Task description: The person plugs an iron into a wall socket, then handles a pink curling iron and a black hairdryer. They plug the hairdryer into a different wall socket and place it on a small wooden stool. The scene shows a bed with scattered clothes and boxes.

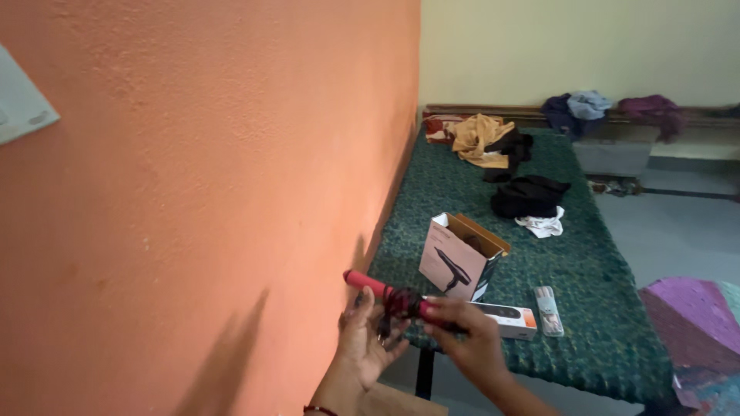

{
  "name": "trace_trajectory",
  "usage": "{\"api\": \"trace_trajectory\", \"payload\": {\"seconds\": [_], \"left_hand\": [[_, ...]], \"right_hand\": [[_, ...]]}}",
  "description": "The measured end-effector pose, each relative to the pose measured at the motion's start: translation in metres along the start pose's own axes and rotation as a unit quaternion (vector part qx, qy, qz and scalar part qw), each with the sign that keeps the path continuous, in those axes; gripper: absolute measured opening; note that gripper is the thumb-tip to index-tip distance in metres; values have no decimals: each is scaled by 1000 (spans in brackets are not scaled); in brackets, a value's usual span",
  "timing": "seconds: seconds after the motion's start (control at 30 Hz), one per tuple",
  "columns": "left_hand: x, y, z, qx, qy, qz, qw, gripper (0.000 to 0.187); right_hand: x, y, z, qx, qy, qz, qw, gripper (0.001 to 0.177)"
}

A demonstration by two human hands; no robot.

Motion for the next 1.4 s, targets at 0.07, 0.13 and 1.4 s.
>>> {"api": "trace_trajectory", "payload": {"seconds": [0.07, 0.13, 1.4], "left_hand": [[-7, 12, -11, -17, -24, -5, 1000, 58], [-14, 27, -25, -26, -49, -11, 998, 49], [-101, 516, -350, 38, 742, -9, 669, 93]], "right_hand": [[4, -11, -6, -30, -59, -14, 998, 29], [5, -23, -10, -66, -99, -28, 992, 29], [-158, -57, 693, 492, -344, -260, 756, 76]]}}
Point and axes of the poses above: each hand's wrist, its own y-axis towards the middle knuckle, its own x-axis out of the palm, z = x × y, the point moved 5 cm from there along y, towards the middle knuckle, and after that the axes turned 8 degrees about -y, right-handed, at the moved point
